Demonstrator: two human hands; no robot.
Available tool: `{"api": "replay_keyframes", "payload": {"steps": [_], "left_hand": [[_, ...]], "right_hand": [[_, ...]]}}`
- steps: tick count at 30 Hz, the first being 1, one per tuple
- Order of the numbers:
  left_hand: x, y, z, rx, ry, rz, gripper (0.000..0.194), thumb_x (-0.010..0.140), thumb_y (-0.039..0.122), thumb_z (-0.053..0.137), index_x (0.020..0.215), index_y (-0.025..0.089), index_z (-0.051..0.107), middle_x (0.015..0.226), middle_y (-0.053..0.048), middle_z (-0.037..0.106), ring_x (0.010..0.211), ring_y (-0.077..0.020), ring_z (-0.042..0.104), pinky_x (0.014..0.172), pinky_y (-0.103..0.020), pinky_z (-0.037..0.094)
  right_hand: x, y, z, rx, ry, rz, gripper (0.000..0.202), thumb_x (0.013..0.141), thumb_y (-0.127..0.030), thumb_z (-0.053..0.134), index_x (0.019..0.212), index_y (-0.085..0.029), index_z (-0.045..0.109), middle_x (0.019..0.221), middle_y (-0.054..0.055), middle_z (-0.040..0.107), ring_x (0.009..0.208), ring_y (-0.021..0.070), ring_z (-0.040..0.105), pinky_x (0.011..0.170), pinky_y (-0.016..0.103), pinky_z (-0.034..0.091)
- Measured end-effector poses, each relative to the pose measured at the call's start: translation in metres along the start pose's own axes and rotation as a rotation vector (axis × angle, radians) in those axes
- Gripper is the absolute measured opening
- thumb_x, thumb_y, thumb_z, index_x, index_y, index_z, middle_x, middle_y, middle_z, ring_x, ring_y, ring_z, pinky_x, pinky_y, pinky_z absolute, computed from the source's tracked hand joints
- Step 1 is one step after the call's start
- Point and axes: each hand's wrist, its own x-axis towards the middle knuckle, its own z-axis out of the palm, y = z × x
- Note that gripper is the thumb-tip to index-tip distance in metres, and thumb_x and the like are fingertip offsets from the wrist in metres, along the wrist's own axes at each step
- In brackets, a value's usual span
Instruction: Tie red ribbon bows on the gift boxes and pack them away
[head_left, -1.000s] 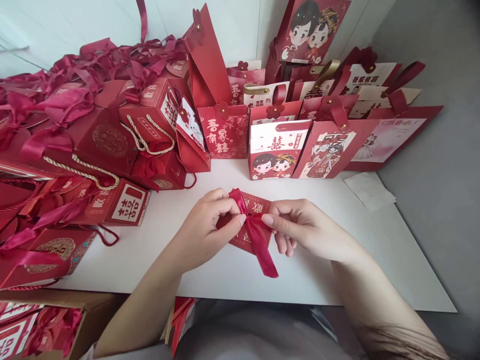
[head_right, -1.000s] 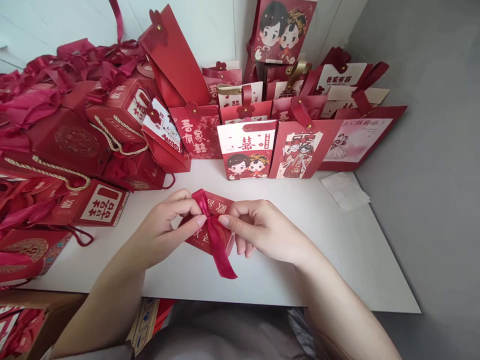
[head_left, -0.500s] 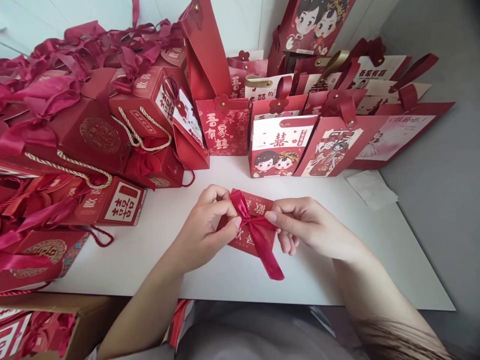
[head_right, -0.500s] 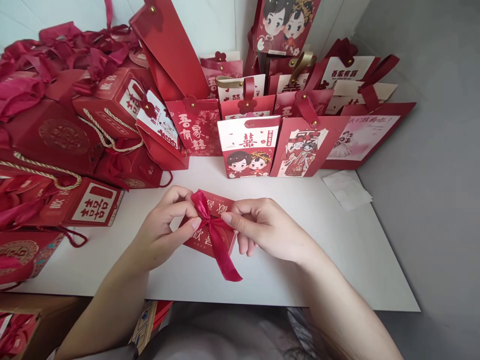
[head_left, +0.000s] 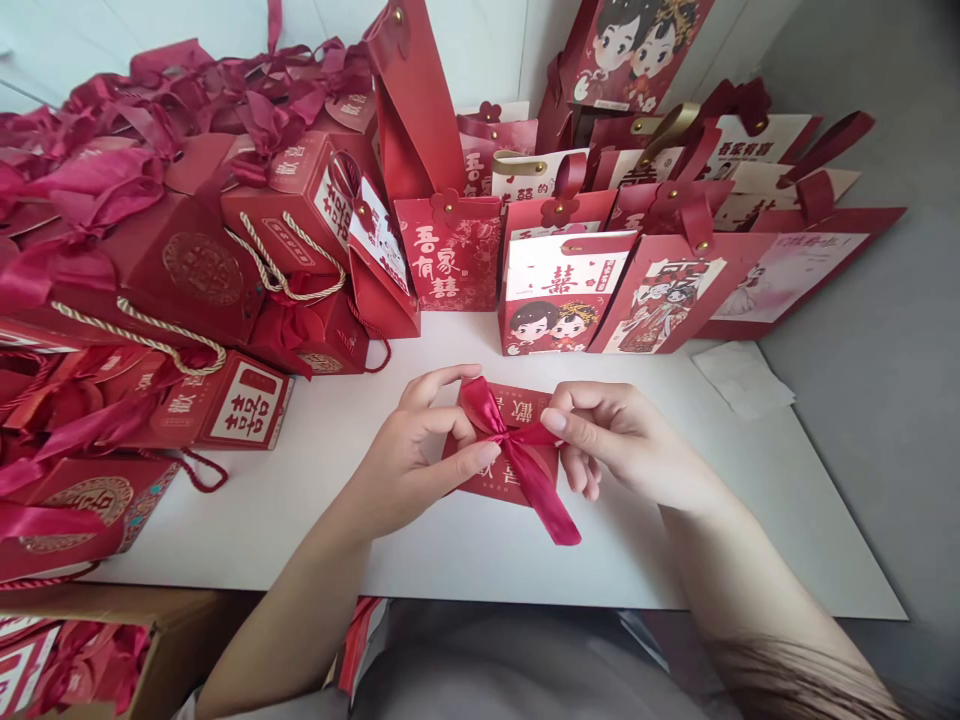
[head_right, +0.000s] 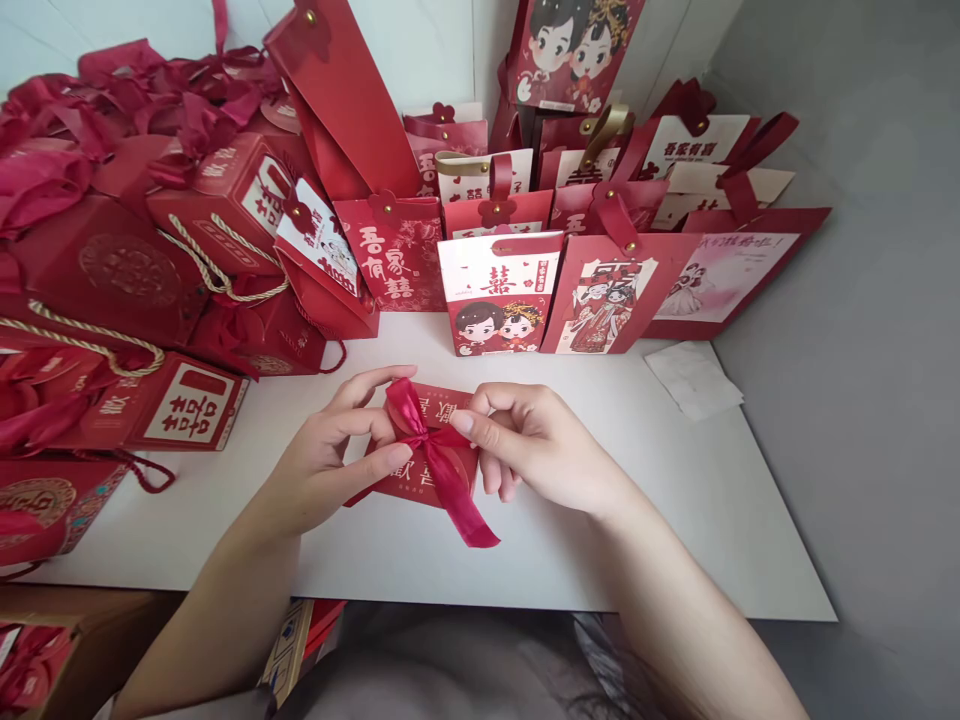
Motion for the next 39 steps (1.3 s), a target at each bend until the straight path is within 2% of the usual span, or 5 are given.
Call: {"api": "replay_keyframes", "payload": {"steps": [3,6,15,28,39], "left_hand": [[0.0003,0.0005,-0.002,-0.01,-0.021,-0.003,0.035,0.091,0.037,0.069,0.061,0.021,0.058,0.135,-0.003,0.061,0.148,-0.026,0.04,0.115,-0.038,0.043],[0.0,0.0004,-0.0035,-0.009,-0.047,-0.021,0.03,0.085,0.039,0.075,0.065,0.021,0.063,0.147,-0.002,0.054,0.148,-0.0271,0.04,0.118,-0.038,0.041],[0.0012,-0.0013,-0.0017,-0.052,-0.082,-0.025,0.027,0.091,0.038,0.069,0.07,0.021,0.065,0.145,-0.004,0.055,0.151,-0.0255,0.037,0.118,-0.037,0.042],[0.003,-0.0003,-0.0034,-0.044,-0.126,-0.021,0.022,0.089,0.024,0.065,0.068,0.019,0.06,0.15,-0.007,0.051,0.15,-0.0278,0.038,0.11,-0.035,0.049],[0.0024,-0.0035,-0.0037,-0.165,-0.141,-0.063,0.036,0.097,0.039,0.06,0.066,0.02,0.063,0.137,-0.008,0.057,0.145,-0.0267,0.045,0.107,-0.036,0.052]], "right_hand": [[0.0001,0.0008,0.0004,-0.007,0.015,-0.002,0.044,0.092,-0.056,0.067,0.071,-0.019,0.055,0.046,-0.004,0.063,0.038,0.0062,0.055,0.039,0.014,0.046],[0.0014,0.0014,0.0,-0.007,0.017,0.002,0.043,0.092,-0.055,0.067,0.072,-0.019,0.055,0.045,-0.004,0.062,0.036,0.0062,0.053,0.038,0.014,0.045],[0.0036,0.0021,-0.0003,0.023,0.046,-0.016,0.042,0.09,-0.054,0.07,0.073,-0.02,0.053,0.042,-0.007,0.06,0.032,0.0056,0.049,0.035,0.014,0.042],[0.0043,0.0049,-0.0011,-0.002,0.062,-0.012,0.044,0.094,-0.055,0.065,0.071,-0.02,0.051,0.042,-0.007,0.057,0.032,0.0057,0.046,0.036,0.015,0.039],[0.0073,0.0071,0.0007,-0.003,0.093,-0.071,0.046,0.092,-0.056,0.066,0.068,-0.021,0.049,0.041,-0.006,0.056,0.034,0.0068,0.046,0.039,0.019,0.039]]}}
